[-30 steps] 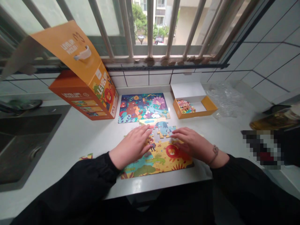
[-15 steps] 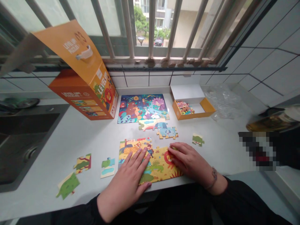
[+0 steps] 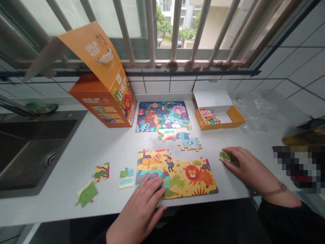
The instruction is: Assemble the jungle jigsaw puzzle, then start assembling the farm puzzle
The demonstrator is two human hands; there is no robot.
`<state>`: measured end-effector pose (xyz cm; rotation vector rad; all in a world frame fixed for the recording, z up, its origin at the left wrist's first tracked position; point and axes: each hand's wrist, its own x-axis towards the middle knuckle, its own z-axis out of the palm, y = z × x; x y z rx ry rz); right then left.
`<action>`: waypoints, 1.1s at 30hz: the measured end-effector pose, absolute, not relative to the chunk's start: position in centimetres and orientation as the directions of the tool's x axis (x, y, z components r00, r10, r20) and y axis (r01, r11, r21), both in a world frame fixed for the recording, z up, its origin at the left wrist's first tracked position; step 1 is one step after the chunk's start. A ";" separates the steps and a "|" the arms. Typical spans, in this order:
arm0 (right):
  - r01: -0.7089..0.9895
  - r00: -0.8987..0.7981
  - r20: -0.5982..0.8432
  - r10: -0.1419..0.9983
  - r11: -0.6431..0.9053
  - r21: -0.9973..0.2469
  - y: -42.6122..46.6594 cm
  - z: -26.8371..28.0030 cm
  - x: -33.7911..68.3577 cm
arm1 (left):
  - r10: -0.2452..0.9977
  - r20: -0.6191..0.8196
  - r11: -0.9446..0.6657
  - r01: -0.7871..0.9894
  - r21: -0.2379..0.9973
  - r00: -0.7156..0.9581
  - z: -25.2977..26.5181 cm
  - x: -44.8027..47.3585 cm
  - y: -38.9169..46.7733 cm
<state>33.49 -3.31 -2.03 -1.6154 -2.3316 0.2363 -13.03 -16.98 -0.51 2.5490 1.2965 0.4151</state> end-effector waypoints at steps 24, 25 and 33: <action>0.608 -0.534 0.239 0.811 0.565 -0.558 -12.3 -0.1 14.2 | 0.960 -0.009 -0.265 0.914 0.306 0.282 0.6 -24.0 -12.7; 0.614 -0.528 0.240 0.815 0.561 -0.555 -12.4 -0.1 14.5 | 0.964 -0.029 -0.244 0.917 0.315 0.266 0.6 -24.0 -12.2; 0.838 -0.284 0.314 0.906 0.393 -0.377 -9.8 -0.4 22.4 | 0.991 -0.110 -0.004 0.814 0.581 0.083 2.9 -24.7 -11.1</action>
